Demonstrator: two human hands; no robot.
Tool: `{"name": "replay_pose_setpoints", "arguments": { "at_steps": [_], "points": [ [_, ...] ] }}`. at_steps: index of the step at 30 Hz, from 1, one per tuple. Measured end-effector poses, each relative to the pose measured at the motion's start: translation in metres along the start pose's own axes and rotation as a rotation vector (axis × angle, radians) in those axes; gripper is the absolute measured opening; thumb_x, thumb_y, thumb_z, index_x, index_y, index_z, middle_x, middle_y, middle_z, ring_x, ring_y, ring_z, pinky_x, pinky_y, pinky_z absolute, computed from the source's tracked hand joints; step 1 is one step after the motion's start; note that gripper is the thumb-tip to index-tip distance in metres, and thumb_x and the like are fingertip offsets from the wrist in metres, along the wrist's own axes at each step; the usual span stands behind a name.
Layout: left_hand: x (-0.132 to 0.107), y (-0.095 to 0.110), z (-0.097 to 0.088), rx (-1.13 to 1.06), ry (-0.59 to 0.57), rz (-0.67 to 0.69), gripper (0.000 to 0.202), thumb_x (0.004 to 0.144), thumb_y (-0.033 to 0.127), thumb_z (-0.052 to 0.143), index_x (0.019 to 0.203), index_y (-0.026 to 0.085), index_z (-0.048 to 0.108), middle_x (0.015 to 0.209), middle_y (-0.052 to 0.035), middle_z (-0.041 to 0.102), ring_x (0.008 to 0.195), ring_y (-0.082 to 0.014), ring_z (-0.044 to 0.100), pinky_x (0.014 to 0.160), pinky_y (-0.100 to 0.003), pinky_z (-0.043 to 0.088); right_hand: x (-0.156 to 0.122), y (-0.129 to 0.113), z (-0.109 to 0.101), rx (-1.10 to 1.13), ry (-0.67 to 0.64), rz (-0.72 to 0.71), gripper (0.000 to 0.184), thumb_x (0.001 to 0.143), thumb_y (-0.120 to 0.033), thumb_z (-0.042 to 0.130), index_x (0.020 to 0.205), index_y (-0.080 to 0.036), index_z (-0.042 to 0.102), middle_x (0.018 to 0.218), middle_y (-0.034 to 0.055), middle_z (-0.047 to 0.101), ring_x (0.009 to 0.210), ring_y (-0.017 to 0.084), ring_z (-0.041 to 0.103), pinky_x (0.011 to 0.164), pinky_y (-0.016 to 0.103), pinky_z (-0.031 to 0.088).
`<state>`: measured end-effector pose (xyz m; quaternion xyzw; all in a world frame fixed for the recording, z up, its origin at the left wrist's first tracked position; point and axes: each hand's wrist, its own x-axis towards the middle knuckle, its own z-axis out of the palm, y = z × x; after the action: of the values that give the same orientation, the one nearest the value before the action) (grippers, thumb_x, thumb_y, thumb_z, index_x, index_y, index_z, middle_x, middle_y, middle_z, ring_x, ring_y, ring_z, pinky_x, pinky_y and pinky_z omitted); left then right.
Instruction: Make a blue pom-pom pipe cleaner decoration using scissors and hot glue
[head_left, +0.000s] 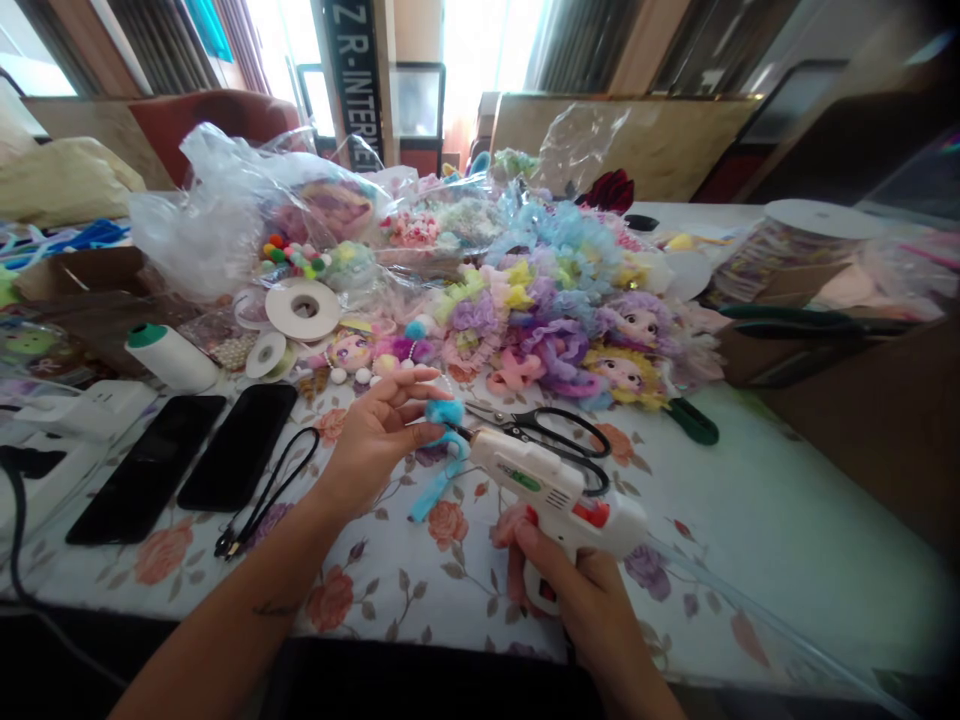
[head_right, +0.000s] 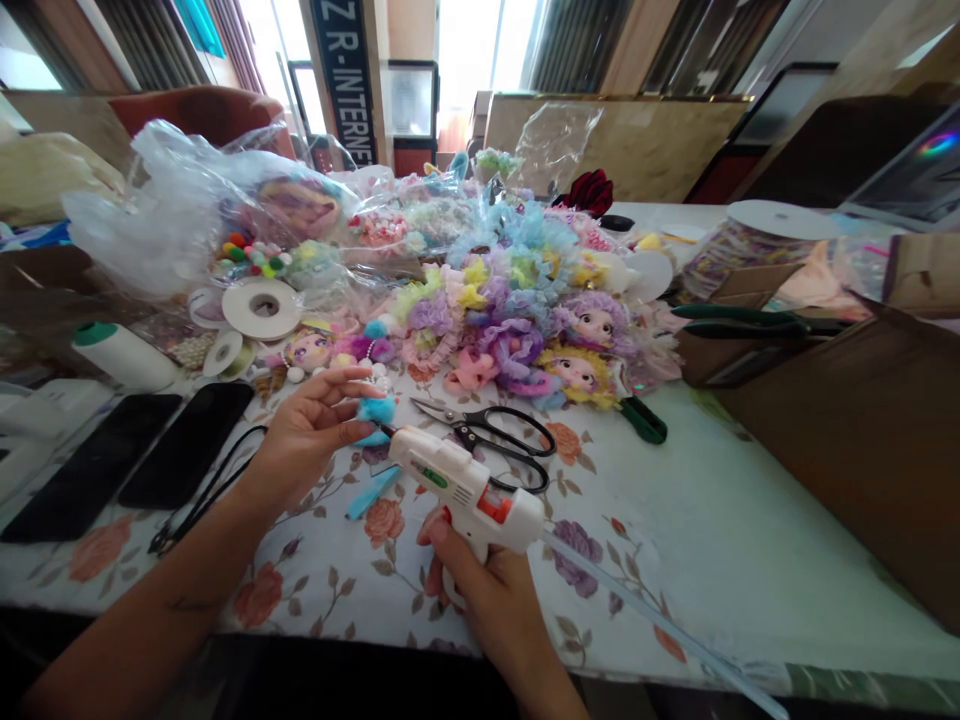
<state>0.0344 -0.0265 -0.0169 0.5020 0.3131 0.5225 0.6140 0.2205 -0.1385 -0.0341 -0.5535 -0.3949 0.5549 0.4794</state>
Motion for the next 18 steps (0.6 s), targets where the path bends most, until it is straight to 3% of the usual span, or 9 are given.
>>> {"name": "replay_pose_setpoints", "arguments": {
  "at_steps": [18],
  "points": [
    [-0.0003,0.0007,0.0005,-0.003,0.012,-0.010,0.047,0.070,0.012,0.081,0.113,0.023,0.066,0.102,-0.0023,0.069,0.091,-0.0158,0.068,0.073,-0.024,0.059,0.0015,0.0036,-0.0021,0.001,-0.004,0.014,0.040,0.082,-0.055,0.066,0.076,-0.015,0.066,0.049,0.0013,0.059,0.046,0.011,0.047,0.047,0.022,0.037]
  ]
}}
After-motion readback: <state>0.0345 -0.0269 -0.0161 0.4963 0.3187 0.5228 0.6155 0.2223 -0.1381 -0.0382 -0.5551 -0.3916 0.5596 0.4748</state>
